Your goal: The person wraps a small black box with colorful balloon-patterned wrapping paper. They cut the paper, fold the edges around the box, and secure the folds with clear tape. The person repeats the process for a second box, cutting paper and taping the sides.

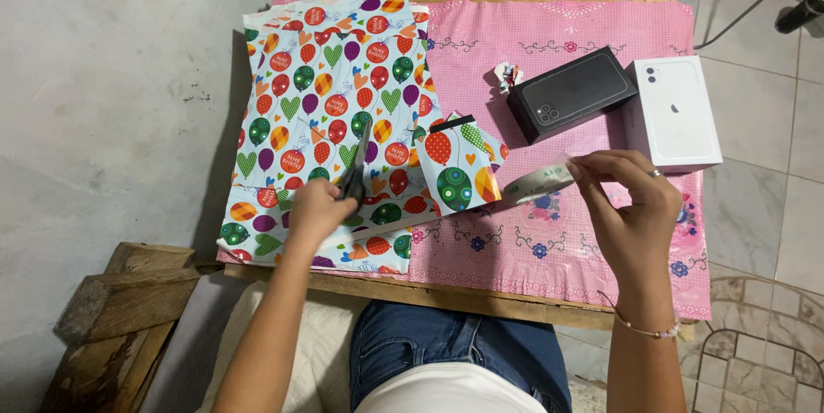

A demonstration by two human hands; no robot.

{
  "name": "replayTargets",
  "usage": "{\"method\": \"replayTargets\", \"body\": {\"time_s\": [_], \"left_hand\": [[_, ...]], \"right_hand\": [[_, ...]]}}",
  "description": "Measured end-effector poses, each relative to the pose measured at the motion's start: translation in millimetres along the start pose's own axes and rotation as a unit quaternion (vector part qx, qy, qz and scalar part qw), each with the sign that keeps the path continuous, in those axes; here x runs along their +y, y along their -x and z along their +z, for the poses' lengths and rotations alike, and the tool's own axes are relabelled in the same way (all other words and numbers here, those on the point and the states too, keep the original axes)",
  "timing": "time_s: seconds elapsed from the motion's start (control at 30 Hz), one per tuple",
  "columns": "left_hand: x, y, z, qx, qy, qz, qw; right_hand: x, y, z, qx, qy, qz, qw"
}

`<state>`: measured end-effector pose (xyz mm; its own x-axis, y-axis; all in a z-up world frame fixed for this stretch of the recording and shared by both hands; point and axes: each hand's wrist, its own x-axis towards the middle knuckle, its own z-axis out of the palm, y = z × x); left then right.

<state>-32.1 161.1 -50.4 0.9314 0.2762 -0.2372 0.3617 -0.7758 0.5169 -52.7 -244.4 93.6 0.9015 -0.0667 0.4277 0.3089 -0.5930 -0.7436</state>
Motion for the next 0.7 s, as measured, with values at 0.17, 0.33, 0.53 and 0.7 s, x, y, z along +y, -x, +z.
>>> {"method": "replayTargets", "body": {"time_s": [0.17,0.33,0.53,0.7], "left_hand": [[-9,-2,-34,-0.059,0.412,-0.060,0.907],[29,21,-79,-0.077,0.515,0.105,0.847],[103,40,-110,0.002,0.117,0.284,0.952],[160,66,-118,0.073,-0.138,0.527,0.835]], "right_hand": [[4,1,-8,-0.006,-0.015,0.015,1.000],[6,3,-16,-0.007,-0.023,0.022,0.999],[2,2,-23,-0.007,-0.009,0.012,1.000],[-7,-6,-34,-0.031,0.003,0.000,1.000]]}}
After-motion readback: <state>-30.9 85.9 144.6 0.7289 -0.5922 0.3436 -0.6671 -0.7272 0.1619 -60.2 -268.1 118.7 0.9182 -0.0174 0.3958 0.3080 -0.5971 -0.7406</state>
